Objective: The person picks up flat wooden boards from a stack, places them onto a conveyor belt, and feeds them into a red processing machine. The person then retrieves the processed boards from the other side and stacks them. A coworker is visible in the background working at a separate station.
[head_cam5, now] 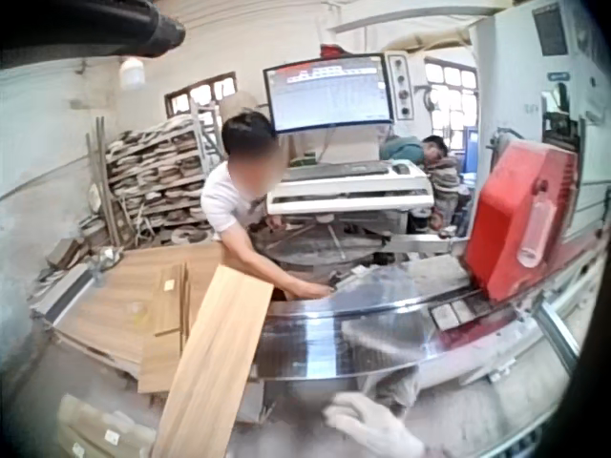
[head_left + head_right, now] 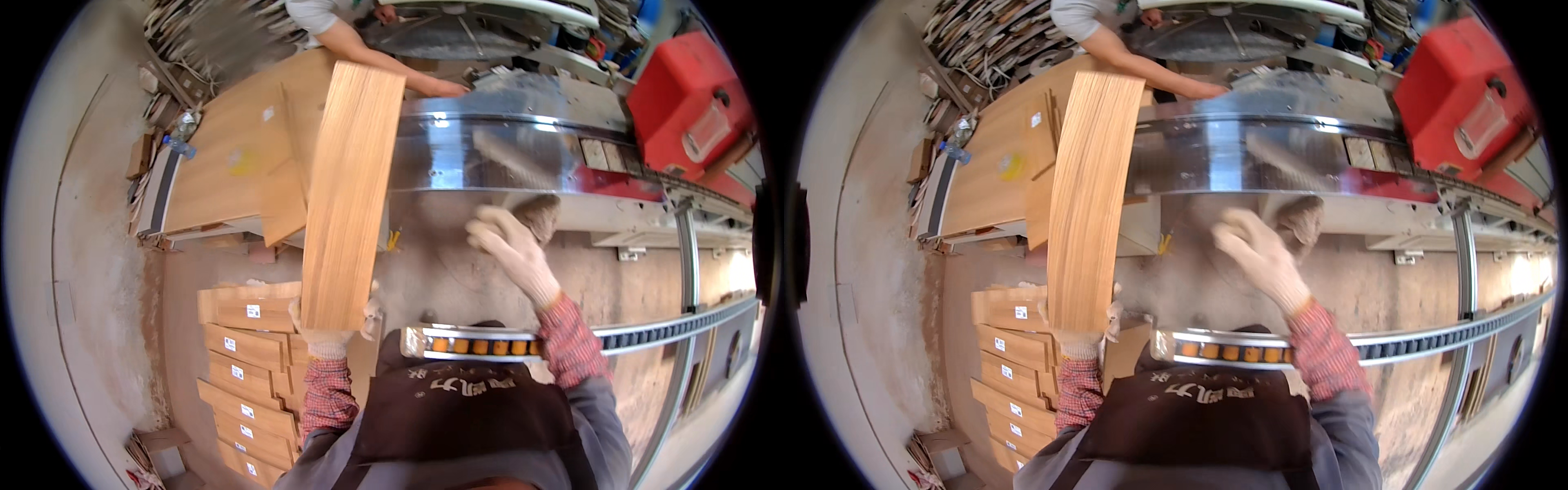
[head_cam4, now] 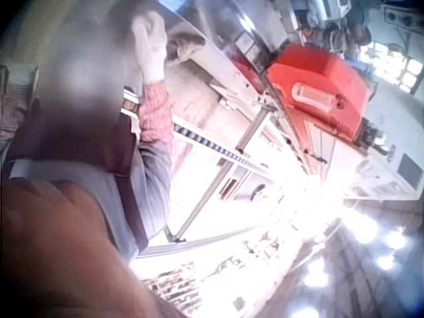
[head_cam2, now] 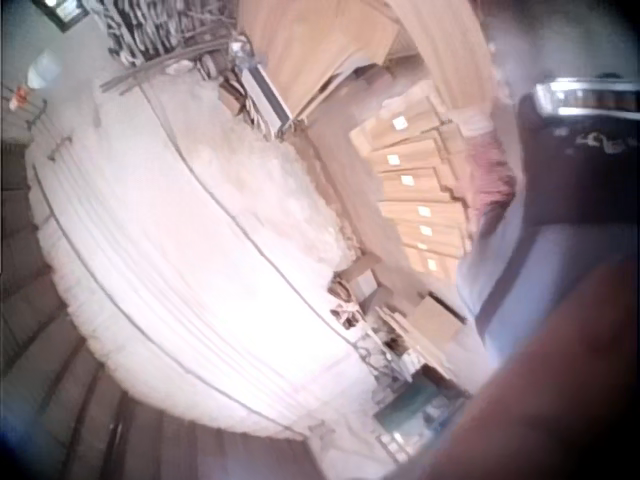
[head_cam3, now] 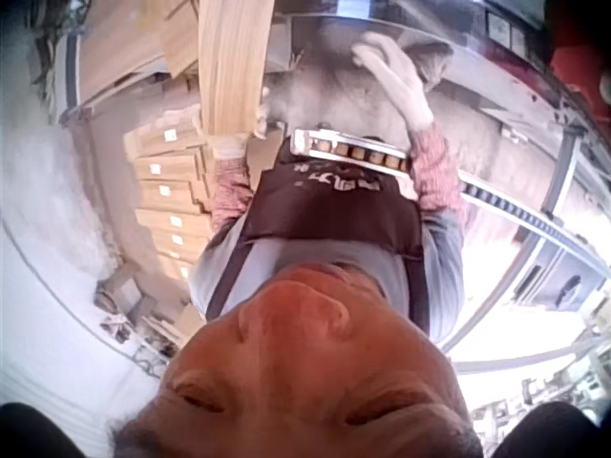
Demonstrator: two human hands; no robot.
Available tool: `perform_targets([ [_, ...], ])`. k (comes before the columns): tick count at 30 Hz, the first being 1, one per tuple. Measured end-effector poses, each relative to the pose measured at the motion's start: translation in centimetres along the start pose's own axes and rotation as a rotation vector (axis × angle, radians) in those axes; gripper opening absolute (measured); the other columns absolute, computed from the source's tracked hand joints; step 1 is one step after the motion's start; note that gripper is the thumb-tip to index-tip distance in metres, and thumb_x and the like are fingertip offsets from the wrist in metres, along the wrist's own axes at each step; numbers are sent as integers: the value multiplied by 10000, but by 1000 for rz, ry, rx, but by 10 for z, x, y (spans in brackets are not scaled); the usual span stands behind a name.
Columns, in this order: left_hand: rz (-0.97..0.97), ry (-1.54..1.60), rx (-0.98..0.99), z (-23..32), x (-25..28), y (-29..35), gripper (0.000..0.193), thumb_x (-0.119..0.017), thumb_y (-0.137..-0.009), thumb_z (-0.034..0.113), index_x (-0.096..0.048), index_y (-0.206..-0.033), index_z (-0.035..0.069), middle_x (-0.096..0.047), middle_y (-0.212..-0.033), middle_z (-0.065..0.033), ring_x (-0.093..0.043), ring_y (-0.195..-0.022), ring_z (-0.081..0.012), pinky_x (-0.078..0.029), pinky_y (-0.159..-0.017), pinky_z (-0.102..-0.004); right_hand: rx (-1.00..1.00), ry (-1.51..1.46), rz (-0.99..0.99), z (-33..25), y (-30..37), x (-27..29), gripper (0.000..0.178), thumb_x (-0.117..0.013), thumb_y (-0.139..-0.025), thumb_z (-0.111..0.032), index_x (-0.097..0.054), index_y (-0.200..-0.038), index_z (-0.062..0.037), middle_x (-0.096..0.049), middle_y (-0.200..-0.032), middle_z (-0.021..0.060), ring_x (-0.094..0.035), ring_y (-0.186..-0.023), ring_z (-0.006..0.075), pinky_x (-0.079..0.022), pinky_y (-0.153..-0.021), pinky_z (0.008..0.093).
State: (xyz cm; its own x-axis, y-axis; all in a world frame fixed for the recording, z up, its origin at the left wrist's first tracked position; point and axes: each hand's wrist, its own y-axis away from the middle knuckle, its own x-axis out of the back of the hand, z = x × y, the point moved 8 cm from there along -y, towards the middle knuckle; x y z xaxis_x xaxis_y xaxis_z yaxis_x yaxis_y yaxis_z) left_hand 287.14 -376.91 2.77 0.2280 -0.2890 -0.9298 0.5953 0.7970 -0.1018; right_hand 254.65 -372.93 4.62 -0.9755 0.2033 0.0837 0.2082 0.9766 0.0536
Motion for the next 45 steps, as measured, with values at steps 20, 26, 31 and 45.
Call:
perform_targets([
  [20, 347, -302, 255, -68, 7, -110, 492, -564, -1070, 381, -531, -1395, 14, -679, -1272, -183, -743, -987, -333, -618, -522, -519, -8, -776, 424, 23, -76, 63, 340, -620, -945, 59, -685, -1272, -6, -719, -1105, 167, -736, -1009, 310, -663, -806, 433],
  [26, 342, -217, 383, -85, 1, -120, 566, -514, -1075, 431, -521, -1444, 2, -708, -1241, -238, -776, -899, -348, -647, -432, -422, 283, 0, 512, -26, -35, 68, 273, -652, -957, -27, -681, -1228, -12, -680, -1165, 158, -709, -1059, 305, -639, -815, 417],
  [31, 427, -386, 361, -76, 33, -117, 621, -532, -1064, 462, -510, -1441, -31, -719, -1199, -257, -778, -870, -340, -621, -404, -375, -183, -665, 606, -30, -27, 48, 345, -714, -918, -126, -689, -1252, -41, -680, -1193, 200, -703, -1094, 300, -627, -796, 373],
  [45, 186, -1508, -67, -33, -58, -128, 561, -689, -1002, 290, -544, -1461, 1, -619, -1341, -131, -655, -1137, -229, -555, -915, -346, 158, 746, 236, -172, -13, 91, 519, -694, -873, -364, -697, -1301, -71, -758, -1029, 215, -759, -919, 291, -587, -866, 387],
])
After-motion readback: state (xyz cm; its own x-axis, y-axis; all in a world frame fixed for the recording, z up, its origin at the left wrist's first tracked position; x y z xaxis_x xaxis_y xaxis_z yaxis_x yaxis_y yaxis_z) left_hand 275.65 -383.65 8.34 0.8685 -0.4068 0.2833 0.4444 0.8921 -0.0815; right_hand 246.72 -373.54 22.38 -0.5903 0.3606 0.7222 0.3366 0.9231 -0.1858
